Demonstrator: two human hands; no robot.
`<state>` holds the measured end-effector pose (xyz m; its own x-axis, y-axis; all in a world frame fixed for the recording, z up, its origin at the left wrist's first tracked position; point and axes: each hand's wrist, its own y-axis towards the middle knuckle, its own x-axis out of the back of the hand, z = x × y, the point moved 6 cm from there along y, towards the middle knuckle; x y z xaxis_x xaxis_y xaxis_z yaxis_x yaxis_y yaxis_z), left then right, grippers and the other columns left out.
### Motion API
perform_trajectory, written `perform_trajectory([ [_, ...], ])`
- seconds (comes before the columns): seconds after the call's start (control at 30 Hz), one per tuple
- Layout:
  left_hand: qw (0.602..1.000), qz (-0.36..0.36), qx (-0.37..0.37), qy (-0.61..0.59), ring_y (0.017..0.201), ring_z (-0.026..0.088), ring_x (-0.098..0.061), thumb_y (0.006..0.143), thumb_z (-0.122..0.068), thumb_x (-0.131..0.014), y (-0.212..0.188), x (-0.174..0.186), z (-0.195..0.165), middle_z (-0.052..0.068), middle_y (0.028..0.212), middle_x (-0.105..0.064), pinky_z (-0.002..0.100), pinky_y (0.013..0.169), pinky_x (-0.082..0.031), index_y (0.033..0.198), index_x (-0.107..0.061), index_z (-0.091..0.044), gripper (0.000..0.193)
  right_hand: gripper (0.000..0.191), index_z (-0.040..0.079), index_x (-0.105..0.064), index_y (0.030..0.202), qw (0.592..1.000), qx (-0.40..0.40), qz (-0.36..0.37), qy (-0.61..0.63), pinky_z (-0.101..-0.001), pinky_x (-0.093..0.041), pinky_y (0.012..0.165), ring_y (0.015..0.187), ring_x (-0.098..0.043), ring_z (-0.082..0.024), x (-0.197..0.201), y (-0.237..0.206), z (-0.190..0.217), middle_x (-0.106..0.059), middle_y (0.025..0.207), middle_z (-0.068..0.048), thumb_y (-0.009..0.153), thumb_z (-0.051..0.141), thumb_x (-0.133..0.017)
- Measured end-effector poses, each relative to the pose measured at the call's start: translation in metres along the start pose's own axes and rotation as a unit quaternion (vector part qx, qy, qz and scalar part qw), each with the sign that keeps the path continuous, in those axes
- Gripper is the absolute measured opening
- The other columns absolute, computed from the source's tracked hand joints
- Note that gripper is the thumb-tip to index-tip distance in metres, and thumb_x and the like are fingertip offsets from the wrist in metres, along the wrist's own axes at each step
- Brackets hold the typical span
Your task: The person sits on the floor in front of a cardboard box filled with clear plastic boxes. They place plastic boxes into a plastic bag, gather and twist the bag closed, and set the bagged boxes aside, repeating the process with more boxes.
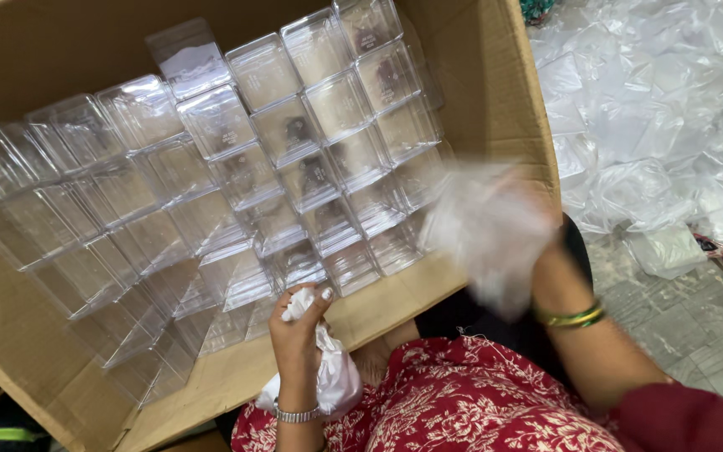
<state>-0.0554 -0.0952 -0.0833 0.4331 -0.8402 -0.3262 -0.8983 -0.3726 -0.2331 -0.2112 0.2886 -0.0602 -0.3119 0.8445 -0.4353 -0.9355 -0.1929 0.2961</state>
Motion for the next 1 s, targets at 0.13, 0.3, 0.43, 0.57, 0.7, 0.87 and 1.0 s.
perform_trajectory([
  [0.13, 1.000, -0.012, 0.016, -0.019, 0.071, 0.019, -0.071, 0.083, -0.001, -0.067, -0.010, -0.010, -0.019, 0.014, 0.096, -0.077, 0.031, 0.066, -0.062, 0.114, -0.069, 0.003, 0.032, 0.024, 0.000, -0.064, 0.110, 0.899, 0.307, -0.307, -0.058, -0.0381, -0.058, 0.097, 0.103, -0.067, -0.023, 0.119, 0.017, 0.112, -0.068, 0.107, -0.010, 0.113, 0.021, -0.055],
  [0.3, 0.990, -0.075, 0.019, 0.121, 0.082, 0.020, -0.073, 0.101, -0.028, -0.056, -0.029, -0.001, -0.054, 0.020, 0.096, -0.075, 0.029, 0.068, -0.059, 0.123, -0.071, -0.003, 0.036, 0.025, -0.002, -0.065, 0.123, 0.799, 0.283, -0.423, -0.319, -0.0322, -0.053, 0.098, 0.110, -0.063, -0.018, 0.181, 0.021, 0.104, -0.066, 0.117, -0.008, 0.112, 0.018, -0.055],
  [0.43, 0.974, -0.052, -0.182, 0.124, 0.111, 0.013, -0.067, 0.106, -0.020, -0.061, -0.036, 0.003, -0.080, 0.009, 0.120, -0.073, 0.023, 0.096, -0.051, 0.124, -0.069, 0.004, 0.031, 0.037, -0.002, -0.053, 0.138, 0.830, 0.165, -0.364, -0.389, -0.0337, -0.045, 0.107, 0.126, -0.058, -0.023, 0.203, 0.035, 0.065, -0.059, 0.135, -0.012, 0.108, 0.018, -0.061],
  [0.57, 0.992, -0.019, -0.117, 0.043, 0.094, 0.012, -0.062, 0.090, -0.003, -0.074, -0.034, 0.015, -0.054, 0.006, 0.109, -0.068, 0.026, 0.083, -0.049, 0.124, -0.069, 0.002, 0.035, 0.060, -0.009, -0.055, 0.138, 0.730, 0.027, -0.311, -0.609, -0.0404, -0.040, 0.112, 0.133, -0.053, -0.035, 0.197, 0.056, 0.066, -0.056, 0.138, -0.027, 0.098, 0.025, -0.084],
  [0.7, 0.973, -0.112, -0.148, 0.140, 0.098, 0.013, -0.064, 0.097, -0.005, -0.071, -0.040, 0.046, -0.055, 0.008, 0.112, -0.072, 0.027, 0.088, -0.050, 0.120, -0.071, 0.004, 0.024, 0.038, 0.001, -0.073, 0.116, 0.609, 0.190, -0.300, -0.709, -0.0451, -0.044, 0.106, 0.121, -0.058, -0.037, 0.119, 0.061, 0.108, -0.067, 0.124, -0.019, 0.081, 0.008, -0.086],
  [0.87, 0.848, -0.258, -0.320, 0.334, 0.109, 0.023, -0.065, 0.097, -0.003, -0.069, -0.038, 0.078, -0.107, 0.013, 0.120, -0.067, 0.034, 0.095, -0.055, 0.131, -0.059, 0.003, 0.036, 0.026, 0.000, -0.073, 0.114, 0.696, 0.362, -0.178, -0.594, -0.0451, -0.044, 0.116, 0.134, -0.053, -0.033, -0.027, 0.044, 0.107, -0.058, 0.132, -0.015, 0.094, -0.013, -0.064],
  [1.0, 0.848, -0.272, -0.101, 0.444, 0.091, 0.034, -0.067, 0.093, -0.017, -0.073, 0.001, 0.079, -0.088, 0.021, 0.098, -0.068, 0.041, 0.082, -0.054, 0.139, -0.055, -0.001, 0.052, 0.021, 0.004, -0.071, 0.106, 0.762, 0.355, 0.002, -0.541, -0.0463, -0.047, 0.111, 0.117, -0.060, -0.033, -0.143, 0.041, 0.053, -0.066, 0.106, -0.013, 0.092, -0.011, -0.067],
])
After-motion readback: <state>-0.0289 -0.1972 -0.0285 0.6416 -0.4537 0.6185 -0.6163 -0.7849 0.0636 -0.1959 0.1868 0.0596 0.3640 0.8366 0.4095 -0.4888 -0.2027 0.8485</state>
